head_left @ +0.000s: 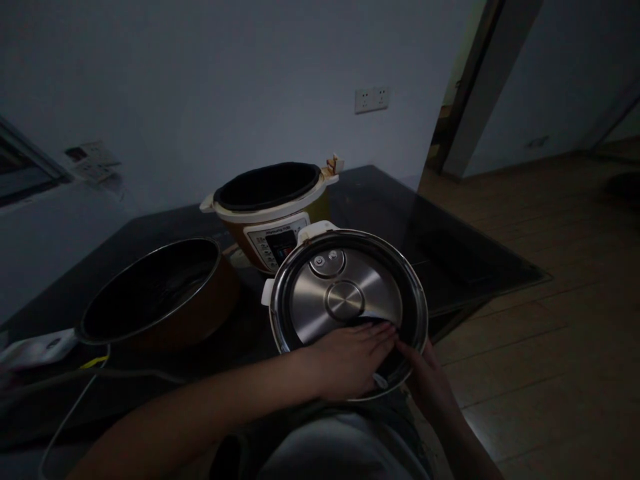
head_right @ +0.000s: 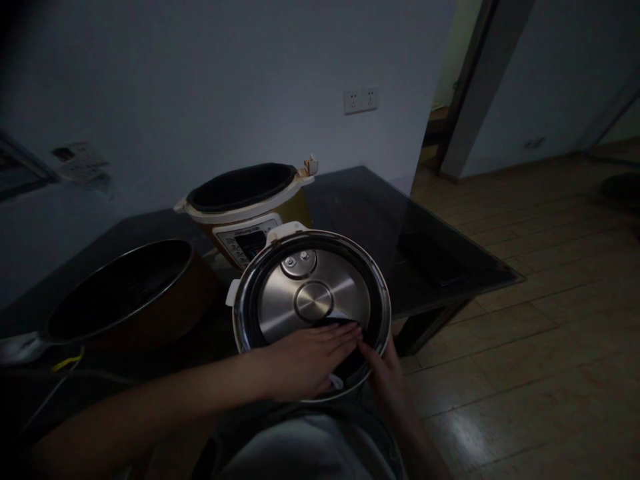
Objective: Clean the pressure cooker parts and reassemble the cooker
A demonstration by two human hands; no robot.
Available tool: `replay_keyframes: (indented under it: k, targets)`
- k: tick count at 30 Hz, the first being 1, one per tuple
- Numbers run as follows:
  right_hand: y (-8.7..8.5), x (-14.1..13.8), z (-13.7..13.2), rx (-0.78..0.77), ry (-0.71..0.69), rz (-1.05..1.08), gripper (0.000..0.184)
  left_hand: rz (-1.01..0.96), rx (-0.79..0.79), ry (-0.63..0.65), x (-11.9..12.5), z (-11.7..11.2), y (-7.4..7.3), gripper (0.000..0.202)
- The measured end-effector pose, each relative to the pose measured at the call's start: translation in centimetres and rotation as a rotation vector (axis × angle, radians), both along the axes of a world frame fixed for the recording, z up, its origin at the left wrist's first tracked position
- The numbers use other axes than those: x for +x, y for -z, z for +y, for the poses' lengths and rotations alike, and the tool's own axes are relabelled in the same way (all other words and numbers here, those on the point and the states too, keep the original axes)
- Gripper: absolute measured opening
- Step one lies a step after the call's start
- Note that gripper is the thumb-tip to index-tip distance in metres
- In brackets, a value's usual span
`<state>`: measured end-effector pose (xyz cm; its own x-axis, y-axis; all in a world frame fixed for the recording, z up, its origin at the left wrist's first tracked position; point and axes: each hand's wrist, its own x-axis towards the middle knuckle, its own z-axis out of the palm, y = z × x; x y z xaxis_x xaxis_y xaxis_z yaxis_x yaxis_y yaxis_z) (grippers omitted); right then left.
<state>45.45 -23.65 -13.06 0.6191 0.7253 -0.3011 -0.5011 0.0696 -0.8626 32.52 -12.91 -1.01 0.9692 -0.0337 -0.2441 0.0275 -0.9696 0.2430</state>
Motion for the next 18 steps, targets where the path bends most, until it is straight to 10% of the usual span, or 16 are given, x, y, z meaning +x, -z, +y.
replay_keyframes:
  k: [18]
  targets:
    - [-0.8,0.0,-0.3,-0.028,-0.030,0.025,0.075,-0.155,0.434,-0.095,3.7,6.0,0.2,0.067]
